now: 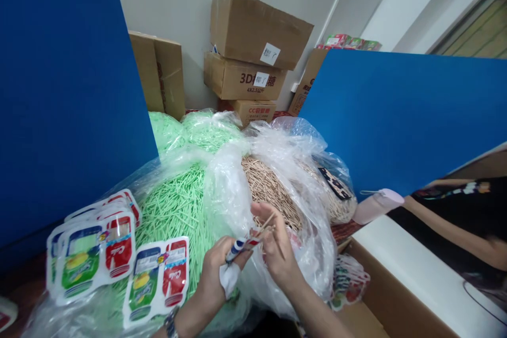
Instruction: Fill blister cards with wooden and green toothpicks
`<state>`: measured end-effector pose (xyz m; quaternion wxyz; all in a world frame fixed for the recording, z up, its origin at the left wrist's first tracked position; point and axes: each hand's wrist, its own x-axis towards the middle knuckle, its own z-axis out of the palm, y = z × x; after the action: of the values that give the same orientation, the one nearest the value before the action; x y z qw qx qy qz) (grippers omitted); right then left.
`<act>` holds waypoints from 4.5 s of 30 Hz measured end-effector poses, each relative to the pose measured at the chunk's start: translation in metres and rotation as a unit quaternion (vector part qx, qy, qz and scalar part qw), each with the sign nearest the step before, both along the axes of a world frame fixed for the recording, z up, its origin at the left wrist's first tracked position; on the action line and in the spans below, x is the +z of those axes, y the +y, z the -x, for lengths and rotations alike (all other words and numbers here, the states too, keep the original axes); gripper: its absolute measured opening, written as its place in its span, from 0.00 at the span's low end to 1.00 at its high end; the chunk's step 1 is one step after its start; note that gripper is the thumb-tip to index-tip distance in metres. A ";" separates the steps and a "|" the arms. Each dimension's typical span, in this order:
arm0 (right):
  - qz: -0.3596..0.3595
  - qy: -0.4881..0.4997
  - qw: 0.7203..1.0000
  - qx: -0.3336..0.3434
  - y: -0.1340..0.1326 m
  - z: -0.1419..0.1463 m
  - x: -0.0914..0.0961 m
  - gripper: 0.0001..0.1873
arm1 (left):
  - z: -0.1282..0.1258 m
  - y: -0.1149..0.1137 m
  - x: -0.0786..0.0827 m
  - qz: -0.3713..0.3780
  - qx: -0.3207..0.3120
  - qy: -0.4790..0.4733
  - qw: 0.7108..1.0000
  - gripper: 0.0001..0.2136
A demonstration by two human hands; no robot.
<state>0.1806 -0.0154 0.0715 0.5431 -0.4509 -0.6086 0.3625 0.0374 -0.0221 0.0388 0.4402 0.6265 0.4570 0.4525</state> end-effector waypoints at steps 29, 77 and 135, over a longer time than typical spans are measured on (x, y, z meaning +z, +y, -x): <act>-0.147 -0.354 0.914 0.136 0.043 0.032 0.021 0.14 | 0.066 0.006 0.011 0.096 0.047 -0.115 0.988 0.09; -0.253 -0.659 0.639 0.307 0.028 0.014 -0.101 0.04 | 0.099 -0.009 -0.010 0.097 0.086 -0.027 0.991 0.15; 0.091 0.015 0.991 0.101 0.043 0.046 -0.023 0.25 | 0.091 -0.008 -0.015 -0.199 0.081 0.077 0.974 0.02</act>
<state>0.1344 0.0273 0.0487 0.4692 -0.4289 -0.6077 0.4760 -0.0535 -0.0297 0.0242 0.2318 0.6959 0.4392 0.5187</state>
